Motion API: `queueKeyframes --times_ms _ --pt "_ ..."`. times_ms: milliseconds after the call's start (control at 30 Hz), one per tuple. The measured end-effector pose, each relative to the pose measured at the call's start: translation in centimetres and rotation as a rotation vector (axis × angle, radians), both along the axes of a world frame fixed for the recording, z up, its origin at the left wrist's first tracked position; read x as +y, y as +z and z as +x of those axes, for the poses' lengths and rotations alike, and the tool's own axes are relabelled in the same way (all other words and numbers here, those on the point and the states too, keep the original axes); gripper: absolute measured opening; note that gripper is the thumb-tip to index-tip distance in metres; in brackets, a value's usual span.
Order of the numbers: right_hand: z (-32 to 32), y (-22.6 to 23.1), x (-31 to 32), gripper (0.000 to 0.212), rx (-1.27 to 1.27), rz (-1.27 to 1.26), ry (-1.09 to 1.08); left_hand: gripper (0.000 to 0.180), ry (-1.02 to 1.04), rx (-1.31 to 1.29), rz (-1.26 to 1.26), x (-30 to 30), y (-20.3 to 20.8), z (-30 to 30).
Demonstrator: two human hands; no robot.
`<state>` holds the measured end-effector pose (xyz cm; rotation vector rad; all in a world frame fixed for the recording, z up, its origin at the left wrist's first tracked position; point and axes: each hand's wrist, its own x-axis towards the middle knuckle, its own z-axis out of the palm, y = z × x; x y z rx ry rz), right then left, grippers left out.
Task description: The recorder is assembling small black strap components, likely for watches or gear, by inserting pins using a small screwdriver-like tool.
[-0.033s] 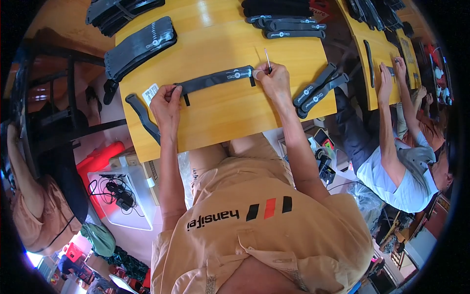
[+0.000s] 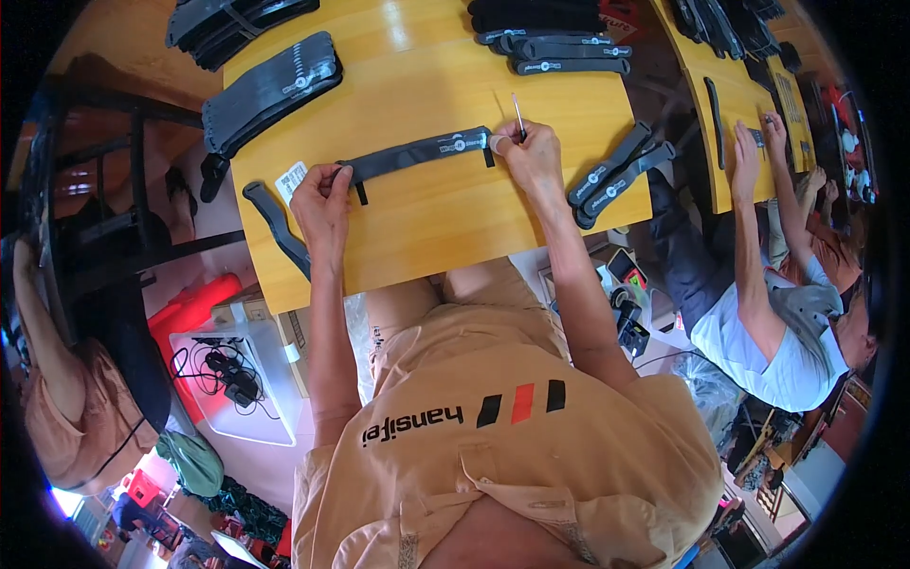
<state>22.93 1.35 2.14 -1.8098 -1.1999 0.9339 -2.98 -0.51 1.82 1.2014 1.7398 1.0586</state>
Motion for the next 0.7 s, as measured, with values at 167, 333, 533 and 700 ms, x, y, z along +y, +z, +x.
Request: queueKeyframes --times_ms 167,333,533,700 --pt "-0.06 0.27 0.13 0.012 -0.065 -0.029 0.001 0.016 -0.005 0.020 -0.001 0.02 0.34 0.23" --pt "-0.21 0.51 0.21 0.014 -0.127 -0.044 0.003 0.016 0.000 0.024 0.001 -0.02 0.48 0.25" --pt "-0.26 0.69 0.23 0.015 -0.158 -0.053 0.001 0.017 0.000 0.023 0.007 0.03 -0.13 0.03" --pt "-0.31 0.66 0.24 0.015 -0.162 -0.050 -0.001 0.018 0.016 0.100 0.005 0.10 0.07 0.15"
